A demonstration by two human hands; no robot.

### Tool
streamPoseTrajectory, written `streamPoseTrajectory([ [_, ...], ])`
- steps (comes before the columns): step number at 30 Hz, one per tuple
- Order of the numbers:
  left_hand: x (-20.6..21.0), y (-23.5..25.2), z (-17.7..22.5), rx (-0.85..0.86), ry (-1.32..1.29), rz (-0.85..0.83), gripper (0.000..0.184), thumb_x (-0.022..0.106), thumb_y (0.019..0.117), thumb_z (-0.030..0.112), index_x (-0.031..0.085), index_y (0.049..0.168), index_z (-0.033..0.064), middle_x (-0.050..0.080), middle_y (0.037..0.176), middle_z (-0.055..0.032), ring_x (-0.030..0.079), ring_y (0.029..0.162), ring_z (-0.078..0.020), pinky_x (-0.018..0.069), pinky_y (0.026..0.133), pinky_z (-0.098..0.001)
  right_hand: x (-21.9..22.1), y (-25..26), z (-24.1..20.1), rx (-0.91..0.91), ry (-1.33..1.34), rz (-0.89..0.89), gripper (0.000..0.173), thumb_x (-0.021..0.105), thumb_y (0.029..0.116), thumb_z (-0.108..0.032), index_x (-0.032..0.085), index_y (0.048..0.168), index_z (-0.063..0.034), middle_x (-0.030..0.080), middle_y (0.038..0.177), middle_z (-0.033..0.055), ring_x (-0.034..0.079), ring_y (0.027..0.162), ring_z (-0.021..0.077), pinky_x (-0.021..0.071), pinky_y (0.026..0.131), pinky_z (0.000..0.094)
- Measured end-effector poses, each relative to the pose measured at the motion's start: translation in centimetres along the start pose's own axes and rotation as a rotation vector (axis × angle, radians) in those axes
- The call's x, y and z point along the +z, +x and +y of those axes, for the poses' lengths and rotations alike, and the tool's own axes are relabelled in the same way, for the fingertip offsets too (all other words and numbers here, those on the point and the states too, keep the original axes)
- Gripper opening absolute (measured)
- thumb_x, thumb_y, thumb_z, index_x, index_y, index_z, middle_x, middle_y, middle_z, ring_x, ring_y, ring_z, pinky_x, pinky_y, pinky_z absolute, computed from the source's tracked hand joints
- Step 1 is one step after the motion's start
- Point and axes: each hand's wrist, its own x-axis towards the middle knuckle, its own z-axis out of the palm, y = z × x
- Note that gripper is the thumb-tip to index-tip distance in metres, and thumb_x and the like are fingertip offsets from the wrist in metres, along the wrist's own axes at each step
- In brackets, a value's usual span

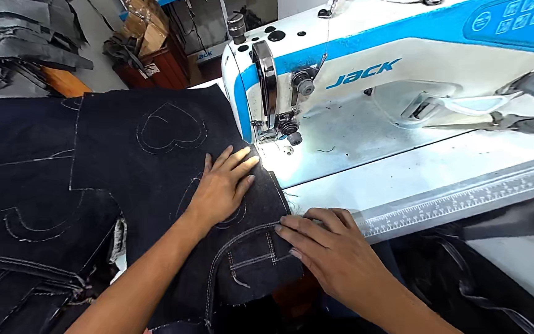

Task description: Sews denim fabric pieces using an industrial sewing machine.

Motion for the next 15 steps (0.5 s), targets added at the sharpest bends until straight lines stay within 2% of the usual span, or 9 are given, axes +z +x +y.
streamPoseTrajectory([
  [2,0.4,1.0,-0.7,-0.020,0.019,0.001,0.047,0.035,0.1078,0.047,0.058,0.147,0.0333,0.050,0.157,0.0039,0.036,0.151,-0.0311,0.0246,0.114,-0.0744,0.0,0.4,0.0,0.036,-0.033,-0.030,0.041,0.036,0.1085,-0.045,0.064,0.136,-0.0310,0.063,0.139,-0.0120,0.060,0.117,0.0210,0.0451,0.092,0.0459],
  [5,0.3,2.8,-2.2,-0.015,0.003,-0.003,0.045,0.037,0.1071,0.048,0.060,0.144,0.0350,0.056,0.151,0.0036,0.038,0.150,-0.0300,0.0220,0.113,-0.0769,0.1,2.1,0.5,0.068,-0.004,-0.086,0.047,0.038,0.1055,-0.054,0.066,0.135,-0.0302,0.064,0.138,-0.0132,0.060,0.117,0.0217,0.0464,0.088,0.0436],
  [10,-0.2,4.7,-3.2,0.064,-0.033,-0.065,0.044,0.038,0.1078,0.046,0.062,0.142,0.0323,0.053,0.154,0.0014,0.035,0.152,-0.0297,0.0173,0.115,-0.0772,0.2,3.1,1.3,0.104,0.082,-0.118,0.046,0.045,0.1019,-0.058,0.070,0.132,-0.0331,0.065,0.136,-0.0141,0.060,0.115,0.0193,0.0472,0.086,0.0443],
  [12,-0.9,4.8,-2.8,0.082,0.075,-0.058,0.044,0.038,0.1086,0.043,0.061,0.143,0.0310,0.051,0.156,-0.0010,0.035,0.152,-0.0333,0.0175,0.113,-0.0788,0.2,3.2,1.2,0.114,0.062,-0.125,0.048,0.044,0.1018,-0.059,0.069,0.133,-0.0338,0.062,0.139,-0.0152,0.058,0.116,0.0194,0.0462,0.086,0.0439],
  [13,-1.4,4.1,-2.0,0.123,0.163,-0.007,0.041,0.040,0.1088,0.038,0.064,0.140,0.0266,0.053,0.154,-0.0062,0.040,0.148,-0.0382,0.0226,0.112,-0.0791,0.1,3.2,1.1,0.119,0.054,-0.135,0.048,0.044,0.1015,-0.060,0.069,0.134,-0.0343,0.062,0.140,-0.0155,0.058,0.117,0.0194,0.0462,0.087,0.0439],
  [14,-2.1,2.8,-1.0,0.199,0.199,0.094,0.033,0.049,0.1064,0.028,0.071,0.129,0.0185,0.062,0.142,-0.0119,0.051,0.139,-0.0406,0.0333,0.109,-0.0755,0.0,3.3,1.1,0.120,0.055,-0.144,0.048,0.044,0.1011,-0.061,0.069,0.134,-0.0345,0.062,0.140,-0.0157,0.057,0.118,0.0198,0.0462,0.088,0.0442],
  [15,-2.9,0.8,0.1,0.288,0.151,0.164,0.024,0.055,0.0997,0.016,0.075,0.112,0.0128,0.069,0.125,-0.0132,0.061,0.126,-0.0374,0.0435,0.106,-0.0673,0.0,3.5,1.2,0.119,0.063,-0.149,0.048,0.045,0.1008,-0.061,0.069,0.133,-0.0345,0.062,0.139,-0.0158,0.057,0.118,0.0201,0.0468,0.087,0.0445],
])
